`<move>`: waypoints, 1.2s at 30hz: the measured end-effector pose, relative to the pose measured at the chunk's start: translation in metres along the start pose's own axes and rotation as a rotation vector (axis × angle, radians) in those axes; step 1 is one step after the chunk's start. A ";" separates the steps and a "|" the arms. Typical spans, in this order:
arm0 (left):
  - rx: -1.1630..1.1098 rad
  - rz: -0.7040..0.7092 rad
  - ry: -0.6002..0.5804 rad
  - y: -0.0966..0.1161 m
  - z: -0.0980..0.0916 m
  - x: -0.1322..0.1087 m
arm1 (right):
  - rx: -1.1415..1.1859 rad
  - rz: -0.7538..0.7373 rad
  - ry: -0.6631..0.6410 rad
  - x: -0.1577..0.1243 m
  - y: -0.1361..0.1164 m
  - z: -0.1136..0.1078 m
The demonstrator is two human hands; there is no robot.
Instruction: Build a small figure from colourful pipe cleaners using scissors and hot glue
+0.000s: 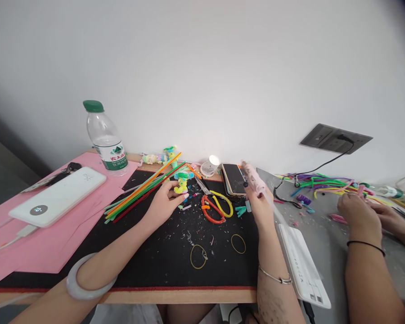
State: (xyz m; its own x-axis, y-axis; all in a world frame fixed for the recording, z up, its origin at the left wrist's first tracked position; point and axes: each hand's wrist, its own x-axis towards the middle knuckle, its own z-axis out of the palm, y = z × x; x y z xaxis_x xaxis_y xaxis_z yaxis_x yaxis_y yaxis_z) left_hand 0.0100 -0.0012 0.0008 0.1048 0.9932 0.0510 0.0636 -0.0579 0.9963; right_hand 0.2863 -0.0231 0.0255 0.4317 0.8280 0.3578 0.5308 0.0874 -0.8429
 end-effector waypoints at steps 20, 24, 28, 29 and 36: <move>-0.031 0.062 -0.108 -0.006 0.003 -0.001 | 0.450 0.149 -0.801 -0.030 -0.013 0.042; -0.033 0.070 -0.110 -0.006 0.003 -0.002 | 0.440 0.167 -0.808 -0.031 -0.014 0.041; -0.029 0.070 -0.103 -0.005 0.003 -0.002 | 0.455 0.187 -0.797 -0.031 -0.016 0.041; -0.027 0.071 -0.098 -0.005 0.003 -0.002 | 0.456 0.181 -0.799 -0.031 -0.015 0.041; -0.004 0.092 -0.094 -0.005 0.003 -0.002 | 0.398 0.099 -0.840 -0.030 -0.014 0.038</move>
State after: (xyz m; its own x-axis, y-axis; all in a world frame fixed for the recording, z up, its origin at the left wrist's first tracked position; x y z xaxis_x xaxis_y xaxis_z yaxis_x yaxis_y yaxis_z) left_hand 0.0122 -0.0033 -0.0049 0.2023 0.9698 0.1361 0.0456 -0.1481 0.9879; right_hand 0.2384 -0.0283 0.0113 -0.2895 0.9572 0.0004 0.1639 0.0500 -0.9852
